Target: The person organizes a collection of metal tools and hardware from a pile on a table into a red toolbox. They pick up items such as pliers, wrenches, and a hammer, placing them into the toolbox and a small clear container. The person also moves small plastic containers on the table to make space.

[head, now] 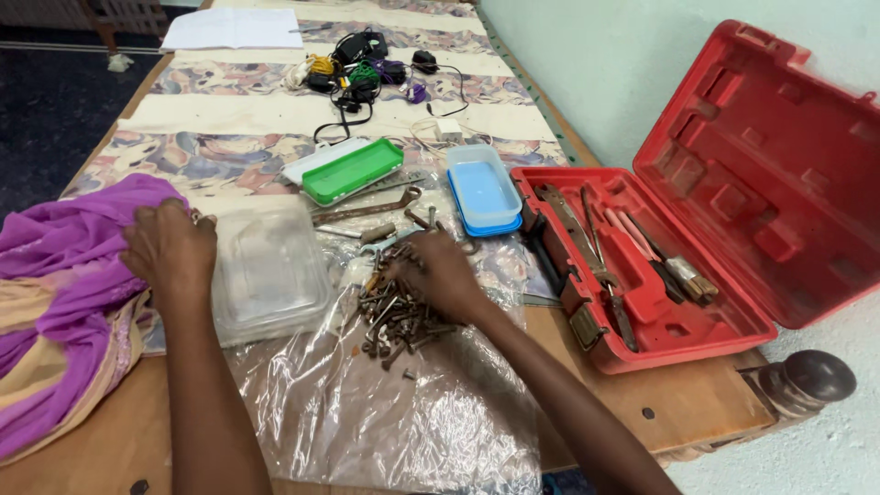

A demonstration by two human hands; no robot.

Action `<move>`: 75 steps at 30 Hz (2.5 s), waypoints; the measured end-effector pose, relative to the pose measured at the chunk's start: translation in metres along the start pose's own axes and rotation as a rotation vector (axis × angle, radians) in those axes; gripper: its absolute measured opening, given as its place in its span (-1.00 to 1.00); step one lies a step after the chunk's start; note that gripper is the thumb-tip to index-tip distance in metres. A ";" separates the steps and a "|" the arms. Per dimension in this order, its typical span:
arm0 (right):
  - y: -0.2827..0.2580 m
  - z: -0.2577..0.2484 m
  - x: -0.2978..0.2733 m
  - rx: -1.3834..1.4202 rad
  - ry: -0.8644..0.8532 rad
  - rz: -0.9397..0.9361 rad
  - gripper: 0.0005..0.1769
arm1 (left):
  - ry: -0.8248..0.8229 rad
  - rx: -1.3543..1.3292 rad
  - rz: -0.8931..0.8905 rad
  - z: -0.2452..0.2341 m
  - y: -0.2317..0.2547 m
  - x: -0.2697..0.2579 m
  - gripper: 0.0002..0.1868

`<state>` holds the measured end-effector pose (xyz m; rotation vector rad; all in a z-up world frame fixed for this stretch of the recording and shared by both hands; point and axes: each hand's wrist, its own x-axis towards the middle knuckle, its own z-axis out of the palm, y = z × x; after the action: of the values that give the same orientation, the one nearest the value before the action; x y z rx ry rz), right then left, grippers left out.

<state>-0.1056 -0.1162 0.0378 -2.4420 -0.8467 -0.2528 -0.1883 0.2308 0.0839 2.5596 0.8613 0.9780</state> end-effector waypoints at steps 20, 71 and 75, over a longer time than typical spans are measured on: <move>-0.005 0.046 -0.007 -0.357 -0.035 -0.500 -0.54 | -0.034 -0.589 0.165 0.169 0.122 -0.053 -0.65; -0.068 0.118 0.176 -0.513 -0.099 -0.562 -0.72 | 0.463 -1.006 -0.482 0.171 0.086 -0.062 -0.41; -0.063 0.087 0.154 -0.551 -0.097 -0.585 -0.84 | 0.450 -0.989 -0.476 0.166 0.089 -0.060 -0.51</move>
<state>-0.0235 0.0523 0.0436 -2.6384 -1.7179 -0.6564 -0.0736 0.1173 -0.0300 1.2662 0.7517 1.3700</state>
